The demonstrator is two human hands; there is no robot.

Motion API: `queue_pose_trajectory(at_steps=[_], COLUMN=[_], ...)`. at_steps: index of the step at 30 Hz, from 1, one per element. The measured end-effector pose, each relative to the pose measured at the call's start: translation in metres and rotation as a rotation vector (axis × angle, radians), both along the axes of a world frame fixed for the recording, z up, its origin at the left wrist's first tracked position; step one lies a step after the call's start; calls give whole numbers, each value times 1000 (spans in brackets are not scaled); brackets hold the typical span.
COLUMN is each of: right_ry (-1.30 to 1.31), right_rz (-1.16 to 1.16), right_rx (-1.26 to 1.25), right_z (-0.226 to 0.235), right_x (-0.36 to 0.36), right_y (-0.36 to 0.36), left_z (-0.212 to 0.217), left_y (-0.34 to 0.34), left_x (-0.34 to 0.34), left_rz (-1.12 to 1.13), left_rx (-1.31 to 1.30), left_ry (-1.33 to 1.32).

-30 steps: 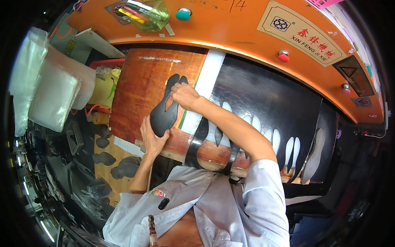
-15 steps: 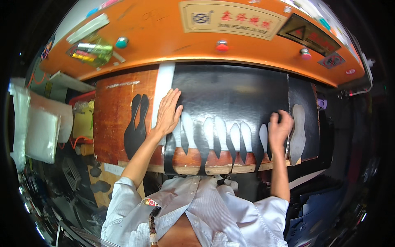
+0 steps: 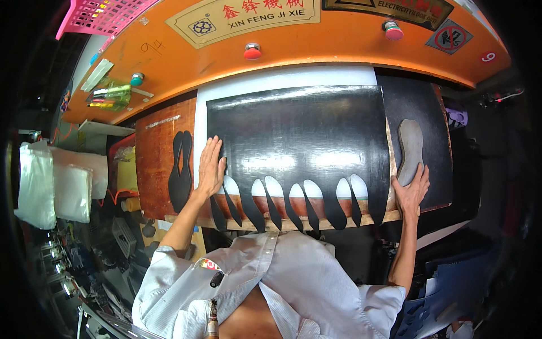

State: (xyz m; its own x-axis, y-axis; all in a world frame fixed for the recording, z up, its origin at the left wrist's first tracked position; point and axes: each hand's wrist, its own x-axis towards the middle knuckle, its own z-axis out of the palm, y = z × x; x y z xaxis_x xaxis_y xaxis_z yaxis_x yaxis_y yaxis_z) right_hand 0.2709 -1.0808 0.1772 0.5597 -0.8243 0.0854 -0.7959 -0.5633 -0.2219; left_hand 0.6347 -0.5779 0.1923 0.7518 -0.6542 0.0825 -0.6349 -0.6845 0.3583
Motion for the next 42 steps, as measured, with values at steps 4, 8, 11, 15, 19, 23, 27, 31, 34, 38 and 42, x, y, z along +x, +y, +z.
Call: queue_pose_trajectory(at_steps=[4,8,11,15,19,23,27,31,34,38,42], right_ry=[-55,-435,-417,-390,-289,-194,-209,-93,-192,-240,-411], right_rz=[-61,-58,114,449,743,907,956,962,1000,944,616], right_rx=[149,488,376,262,408,441,374,349,253,335,330], right_z=[12,41,64,78,76,65,56,45,44,58,73], right_x=[7,7,26,92,183,255,291,307,309,290,249], right_y=[-10,-7,30,104,172,226,250,257,257,236,181], left_z=[-1,-7,-9,-8,-9,-9,-4,-2,1,10,-2], left_y=[2,5,5,5,4,4,5,1,4,26,47], left_x=[0,-1,-2,-1,-1,-3,-4,4,6,-22,-76], left_rz=[18,169,149,121,134,154,158,163,156,323,670], left_rx=[-57,-142,-169,-128,-134,-141,-164,-190,-207,-341,-542], left_ry=[-39,-32,-77,-152,-139,-99,-86,-61,-43,-30,4])
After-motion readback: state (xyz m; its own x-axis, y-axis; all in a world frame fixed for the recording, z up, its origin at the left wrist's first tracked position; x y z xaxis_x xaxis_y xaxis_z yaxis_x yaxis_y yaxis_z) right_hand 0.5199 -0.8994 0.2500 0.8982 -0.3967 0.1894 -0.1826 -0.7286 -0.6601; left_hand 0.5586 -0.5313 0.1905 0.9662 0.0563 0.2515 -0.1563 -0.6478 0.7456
